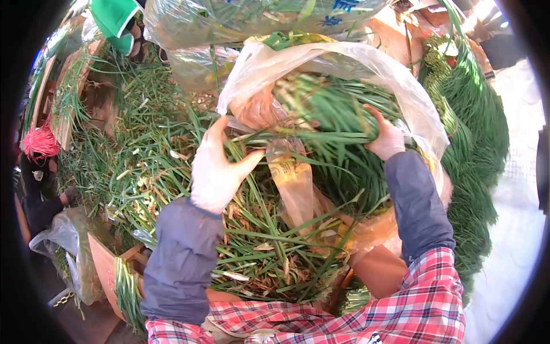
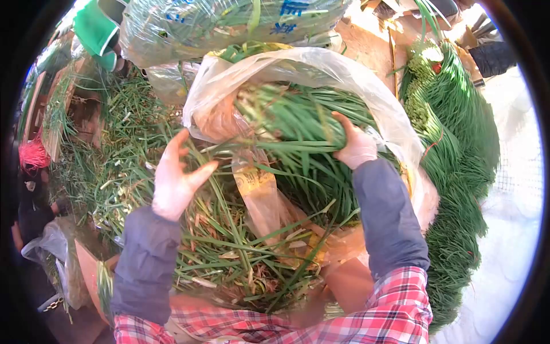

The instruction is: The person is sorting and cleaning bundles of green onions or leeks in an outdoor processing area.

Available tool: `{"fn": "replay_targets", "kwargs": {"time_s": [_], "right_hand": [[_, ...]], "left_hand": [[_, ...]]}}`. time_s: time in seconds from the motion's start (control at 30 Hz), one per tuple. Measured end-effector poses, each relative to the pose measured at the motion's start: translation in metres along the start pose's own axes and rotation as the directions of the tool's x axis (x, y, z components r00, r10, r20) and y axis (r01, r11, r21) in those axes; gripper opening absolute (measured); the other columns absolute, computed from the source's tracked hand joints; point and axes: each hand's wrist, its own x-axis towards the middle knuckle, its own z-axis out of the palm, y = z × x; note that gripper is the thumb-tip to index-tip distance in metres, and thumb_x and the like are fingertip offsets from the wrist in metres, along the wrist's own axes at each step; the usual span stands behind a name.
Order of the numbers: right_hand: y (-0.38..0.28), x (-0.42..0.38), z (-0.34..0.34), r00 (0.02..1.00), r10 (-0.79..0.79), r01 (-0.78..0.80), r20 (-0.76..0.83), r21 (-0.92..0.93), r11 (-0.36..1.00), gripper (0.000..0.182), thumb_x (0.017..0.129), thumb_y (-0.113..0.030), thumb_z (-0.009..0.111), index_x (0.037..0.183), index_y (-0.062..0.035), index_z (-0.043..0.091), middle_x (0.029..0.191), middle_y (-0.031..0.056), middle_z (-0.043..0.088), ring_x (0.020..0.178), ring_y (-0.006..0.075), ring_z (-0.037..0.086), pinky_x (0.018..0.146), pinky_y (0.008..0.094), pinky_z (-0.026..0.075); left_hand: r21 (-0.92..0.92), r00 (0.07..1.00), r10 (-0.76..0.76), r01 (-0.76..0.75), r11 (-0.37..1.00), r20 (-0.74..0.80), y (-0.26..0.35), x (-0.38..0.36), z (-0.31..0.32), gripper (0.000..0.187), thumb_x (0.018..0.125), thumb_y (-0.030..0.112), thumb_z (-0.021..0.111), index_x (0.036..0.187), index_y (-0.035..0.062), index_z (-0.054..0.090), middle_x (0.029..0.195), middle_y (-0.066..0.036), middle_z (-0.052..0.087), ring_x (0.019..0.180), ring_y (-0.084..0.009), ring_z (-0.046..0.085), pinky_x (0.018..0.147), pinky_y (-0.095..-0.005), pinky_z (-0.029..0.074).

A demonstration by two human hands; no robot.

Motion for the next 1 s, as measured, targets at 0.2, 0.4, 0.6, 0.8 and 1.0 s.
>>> {"fn": "replay_targets", "kwargs": {"time_s": [0.2, 0.4, 0.6, 0.8, 1.0], "right_hand": [[0.054, -0.025, 0.032, 0.973, 0.043, -0.071, -0.228, -0.117, 0.991, 0.1, 0.054, -0.02, 0.079, 0.139, -0.0294, 0.028, 0.094, 0.0172, 0.06, 0.09, 0.0345, 0.06, 0.078, 0.0412, 0.048], [-0.01, -0.03, -0.043, 0.873, 0.277, -0.001, 0.402, -0.567, 0.824, 0.097, 0.058, -0.036, 0.077, 0.14, -0.0143, 0.03, 0.123, 0.022, 0.051, 0.108, 0.0353, 0.055, 0.091, 0.0412, 0.044], [-0.055, 0.0, -0.07, 0.926, -0.102, 0.101, 0.362, 0.02, 0.995, 0.095, 0.058, -0.044, 0.076, 0.135, -0.003, 0.038, 0.126, 0.0246, 0.049, 0.117, 0.0331, 0.05, 0.097, 0.0366, 0.04], [-0.116, 0.072, -0.017, 0.965, -0.15, 0.166, 0.213, -0.06, 0.984, 0.111, 0.054, -0.053, 0.077, 0.134, 0.0094, 0.03, 0.129, 0.0279, 0.046, 0.121, 0.0348, 0.046, 0.101, 0.035, 0.035], [-0.144, 0.061, -0.002, 0.957, -0.052, 0.128, 0.286, -0.256, 0.958, 0.12, 0.043, -0.056, 0.078, 0.132, 0.007, 0.03, 0.123, 0.0251, 0.05, 0.11, 0.0337, 0.054, 0.093, 0.0391, 0.043]], "left_hand": [[-0.805, 0.846, -0.405, 0.489, 0.335, 0.346, -0.011, 0.005, 0.122, 0.102, 0.064, 0.012, 0.083, 0.139, -0.0036, 0.016, 0.131, -0.019, 0.044, 0.118, -0.0257, 0.046, 0.099, -0.0339, 0.038], [-0.303, 0.909, -0.307, 0.388, 0.871, 0.282, 0.003, 0.018, 0.085, 0.072, 0.069, 0.023, 0.077, 0.127, -0.0059, 0.044, 0.118, -0.02, 0.057, 0.11, -0.0276, 0.055, 0.094, -0.0335, 0.042], [-0.788, 0.826, -0.232, 0.562, 0.253, 0.514, 0.016, 0.001, 0.076, 0.063, 0.079, 0.016, 0.068, 0.131, -0.0021, 0.039, 0.126, -0.018, 0.05, 0.108, -0.0295, 0.055, 0.08, -0.0372, 0.049], [-0.896, 0.878, -0.214, 0.444, 0.022, 0.429, 0.008, 0.021, 0.145, 0.06, 0.09, 0.033, 0.053, 0.136, 0.0001, 0.034, 0.133, -0.014, 0.044, 0.121, -0.0302, 0.043, 0.094, -0.042, 0.036], [-0.871, 0.848, -0.241, 0.406, -0.278, 0.472, -0.004, 0.023, 0.164, 0.072, 0.091, 0.053, 0.039, 0.141, 0.0039, 0.024, 0.122, -0.008, 0.053, 0.115, -0.0258, 0.045, 0.093, -0.0431, 0.031]]}}
